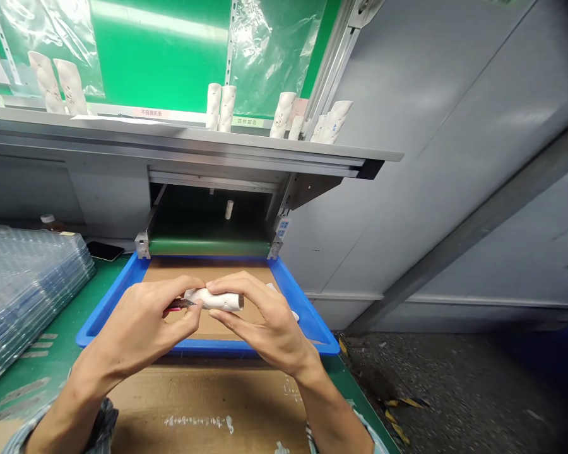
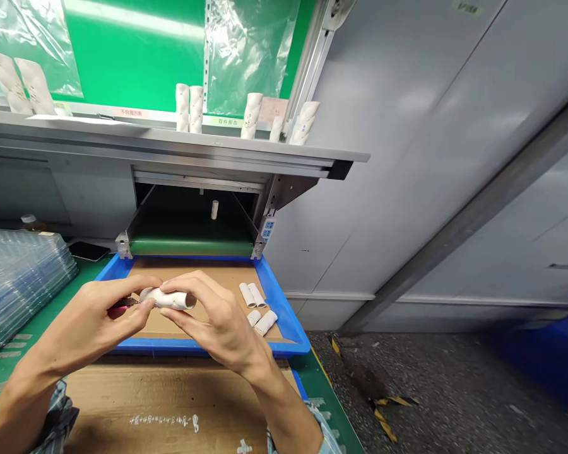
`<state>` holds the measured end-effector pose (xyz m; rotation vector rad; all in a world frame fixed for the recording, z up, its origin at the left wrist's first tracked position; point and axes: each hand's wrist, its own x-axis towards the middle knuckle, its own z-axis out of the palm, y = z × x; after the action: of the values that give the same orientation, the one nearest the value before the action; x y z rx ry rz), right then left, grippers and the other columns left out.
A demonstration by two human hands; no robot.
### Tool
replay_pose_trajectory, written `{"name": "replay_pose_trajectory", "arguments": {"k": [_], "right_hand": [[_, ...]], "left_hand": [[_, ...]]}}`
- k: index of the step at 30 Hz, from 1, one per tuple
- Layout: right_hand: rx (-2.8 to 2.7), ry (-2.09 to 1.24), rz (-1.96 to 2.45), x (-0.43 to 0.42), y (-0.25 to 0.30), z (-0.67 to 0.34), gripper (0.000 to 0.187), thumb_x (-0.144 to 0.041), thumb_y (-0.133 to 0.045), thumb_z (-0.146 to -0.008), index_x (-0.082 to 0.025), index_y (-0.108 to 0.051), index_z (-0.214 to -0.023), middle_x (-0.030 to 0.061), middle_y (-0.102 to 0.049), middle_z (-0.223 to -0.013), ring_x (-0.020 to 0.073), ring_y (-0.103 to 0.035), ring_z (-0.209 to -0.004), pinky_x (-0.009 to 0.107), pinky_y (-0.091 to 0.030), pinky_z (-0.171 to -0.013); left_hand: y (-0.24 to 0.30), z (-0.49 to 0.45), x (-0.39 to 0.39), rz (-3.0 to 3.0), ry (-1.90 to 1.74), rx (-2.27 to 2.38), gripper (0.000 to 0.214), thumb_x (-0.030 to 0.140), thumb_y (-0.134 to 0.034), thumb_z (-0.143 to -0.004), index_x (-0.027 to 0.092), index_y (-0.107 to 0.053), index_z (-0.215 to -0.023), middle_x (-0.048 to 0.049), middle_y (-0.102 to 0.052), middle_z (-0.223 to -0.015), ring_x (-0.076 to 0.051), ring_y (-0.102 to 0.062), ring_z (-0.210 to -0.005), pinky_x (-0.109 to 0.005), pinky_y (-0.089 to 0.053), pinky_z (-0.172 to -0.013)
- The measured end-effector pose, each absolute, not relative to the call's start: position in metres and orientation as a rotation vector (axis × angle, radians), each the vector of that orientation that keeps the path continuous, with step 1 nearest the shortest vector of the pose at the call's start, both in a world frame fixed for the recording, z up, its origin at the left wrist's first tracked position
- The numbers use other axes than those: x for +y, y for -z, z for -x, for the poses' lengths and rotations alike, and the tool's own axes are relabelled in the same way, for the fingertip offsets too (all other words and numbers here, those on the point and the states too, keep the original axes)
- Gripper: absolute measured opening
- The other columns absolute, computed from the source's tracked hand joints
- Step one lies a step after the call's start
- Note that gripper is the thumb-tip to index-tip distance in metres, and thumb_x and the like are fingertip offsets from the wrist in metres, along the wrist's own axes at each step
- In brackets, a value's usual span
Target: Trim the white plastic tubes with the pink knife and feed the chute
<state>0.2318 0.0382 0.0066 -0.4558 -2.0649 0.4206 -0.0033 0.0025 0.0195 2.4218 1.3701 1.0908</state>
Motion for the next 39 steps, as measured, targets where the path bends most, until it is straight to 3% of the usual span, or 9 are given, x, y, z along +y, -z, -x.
{"name": "replay_pose_trajectory", "arguments": {"k": [7,12,17,21,26,30,34,39], "right_hand": [[-2.1,-0.431,0.485,0.038,-0.007,-0.231,0.026,-0.019,-0.08,-0.101,-0.023,-0.071,-0.126,0.0051,-0.08,-0.115,0.0182,-0.078,-0.102,0.028,-0.064,-0.088],[-2.139,-0.479,0.445,0.038,-0.007,-0.232,0.029,-0.02,-0.08,-0.101,-0.026,-0.071,-0.128,0.0056,-0.081,-0.119,0.0203,-0.079,-0.107,0.031,-0.065,-0.091],[-2.003,-0.612,0.391,0.043,-0.005,-0.232,0.03,-0.017,-0.079,-0.101,-0.027,-0.072,-0.129,0.0059,-0.08,-0.129,0.0204,-0.077,-0.121,0.034,-0.063,-0.108],[-1.908,-0.746,0.424,0.048,-0.001,-0.231,0.033,-0.026,-0.078,-0.103,-0.028,-0.071,-0.136,0.0079,-0.076,-0.141,0.0223,-0.073,-0.132,0.037,-0.061,-0.114],[-1.806,-0.916,0.481,0.05,0.002,-0.23,0.05,-0.039,-0.081,-0.101,-0.027,-0.064,-0.146,0.0088,-0.08,-0.133,0.0216,-0.079,-0.121,0.036,-0.065,-0.106],[-1.8,-0.925,0.479,0.049,0.001,-0.231,0.05,-0.037,-0.081,-0.101,-0.028,-0.064,-0.146,0.0092,-0.078,-0.137,0.0223,-0.077,-0.127,0.037,-0.063,-0.111],[-1.792,-0.944,0.517,0.048,-0.001,-0.231,0.047,-0.038,-0.081,-0.101,-0.027,-0.066,-0.144,0.0078,-0.082,-0.13,0.0217,-0.08,-0.12,0.036,-0.065,-0.105],[-1.807,-0.837,0.488,0.046,-0.004,-0.23,0.042,-0.03,-0.083,-0.099,-0.029,-0.069,-0.139,0.004,-0.082,-0.13,0.0188,-0.078,-0.122,0.034,-0.062,-0.111]], "left_hand": [[-0.018,0.004,0.003,-2.481,-1.05,1.364,0.027,0.026,-0.055,-0.1,0.024,-0.08,-0.113,0.0067,-0.064,-0.067,-0.009,-0.048,-0.052,-0.019,-0.036,-0.052],[-0.018,0.005,0.004,-2.454,-1.077,1.43,0.025,0.024,-0.053,-0.098,0.022,-0.073,-0.083,0.006,-0.062,-0.064,-0.009,-0.046,-0.054,-0.021,-0.034,-0.054],[-0.025,0.007,0.003,-2.313,-1.151,1.412,0.031,0.041,-0.054,-0.107,0.025,-0.081,-0.106,0.0061,-0.072,-0.07,-0.009,-0.052,-0.053,-0.02,-0.038,-0.053],[-0.027,0.007,0.003,-2.258,-1.17,1.306,0.032,0.049,-0.065,-0.104,0.025,-0.079,-0.12,0.0044,-0.079,-0.087,-0.009,-0.059,-0.059,-0.018,-0.043,-0.055],[-0.021,0.009,0.007,-2.294,-1.262,1.319,0.03,0.045,-0.072,-0.101,0.025,-0.078,-0.123,0.005,-0.075,-0.082,-0.008,-0.055,-0.056,-0.018,-0.043,-0.053],[-0.019,0.01,0.008,-2.314,-1.258,1.314,0.032,0.046,-0.071,-0.102,0.025,-0.077,-0.125,0.0032,-0.076,-0.084,-0.01,-0.056,-0.058,-0.018,-0.045,-0.055],[-0.018,0.01,0.008,-2.338,-1.288,1.313,0.031,0.044,-0.072,-0.101,0.026,-0.078,-0.126,0.0031,-0.075,-0.085,-0.01,-0.051,-0.056,-0.019,-0.044,-0.054],[-0.018,0.01,0.01,-2.292,-1.175,1.31,0.033,0.048,-0.065,-0.106,0.026,-0.076,-0.128,0.0028,-0.076,-0.088,-0.01,-0.057,-0.062,-0.018,-0.046,-0.058]]}}
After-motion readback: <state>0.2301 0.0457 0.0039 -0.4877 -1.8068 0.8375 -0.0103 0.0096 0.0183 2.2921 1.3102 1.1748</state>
